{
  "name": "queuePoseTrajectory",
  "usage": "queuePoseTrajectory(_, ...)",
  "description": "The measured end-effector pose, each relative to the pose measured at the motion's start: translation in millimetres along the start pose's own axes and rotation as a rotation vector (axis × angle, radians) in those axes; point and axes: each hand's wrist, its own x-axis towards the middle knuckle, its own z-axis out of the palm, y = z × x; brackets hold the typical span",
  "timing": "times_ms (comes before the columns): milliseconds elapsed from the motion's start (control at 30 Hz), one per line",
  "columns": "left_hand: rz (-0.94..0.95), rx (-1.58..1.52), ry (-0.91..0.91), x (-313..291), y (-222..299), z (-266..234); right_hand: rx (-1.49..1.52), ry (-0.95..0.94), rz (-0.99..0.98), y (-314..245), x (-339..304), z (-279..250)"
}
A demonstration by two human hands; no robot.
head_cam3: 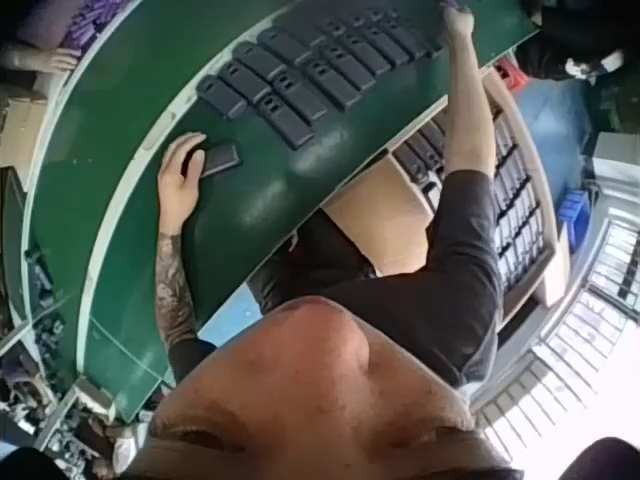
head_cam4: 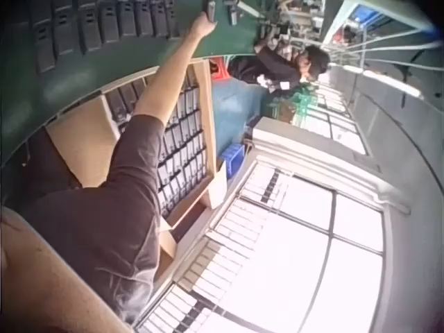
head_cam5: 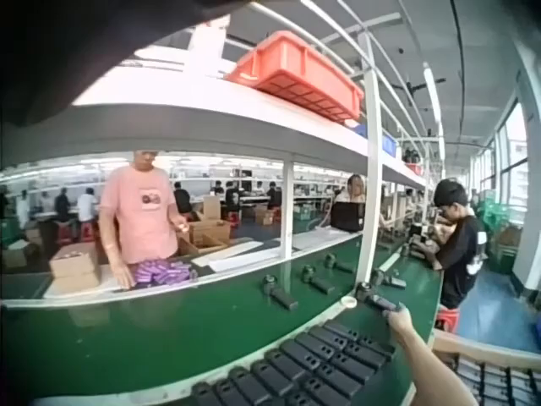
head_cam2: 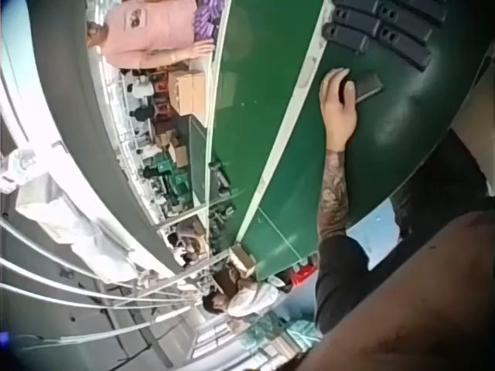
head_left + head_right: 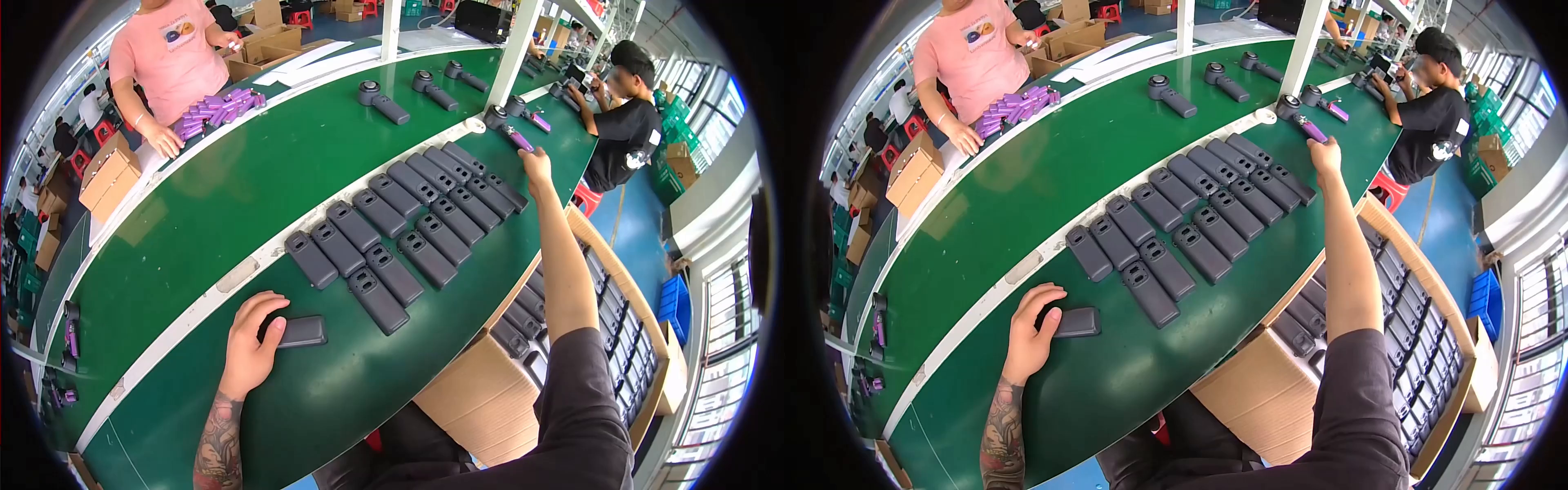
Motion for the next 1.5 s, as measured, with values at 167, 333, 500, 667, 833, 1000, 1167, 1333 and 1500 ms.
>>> queuePoseTrajectory(167,-0.033,-0.141,0.097,1,6,16,1.004,-0.01,-0.242,-140,-124,133)
queuePoseTrajectory(333,0.01,-0.176,0.089,1,2,24,0.693,-0.594,-0.456,-201,-251,229)
queuePoseTrajectory(500,0.054,-0.193,0.113,4,-11,22,-0.154,-0.381,-1.189,-240,-415,338)
queuePoseTrajectory(667,-0.062,-0.281,0.102,9,2,20,0.124,-0.068,-1.418,-244,-456,407)
queuePoseTrajectory(833,-0.047,-0.372,0.188,3,-20,24,-0.649,-0.726,-1.061,-204,-405,405)
queuePoseTrajectory(1000,-0.117,-0.709,0.528,1,-55,15,-0.886,-0.333,-1.052,-129,-325,444)
queuePoseTrajectory(1167,-0.137,-0.547,0.878,18,-88,-7,-0.887,-0.232,-1.252,-88,-295,503)
queuePoseTrajectory(1333,-0.208,-0.129,1.232,2,-168,-72,-0.867,-0.186,-1.201,-99,-279,573)
queuePoseTrajectory(1500,-0.564,0.495,1.408,-88,-281,-191,-0.826,-0.322,-1.202,-115,-281,619)
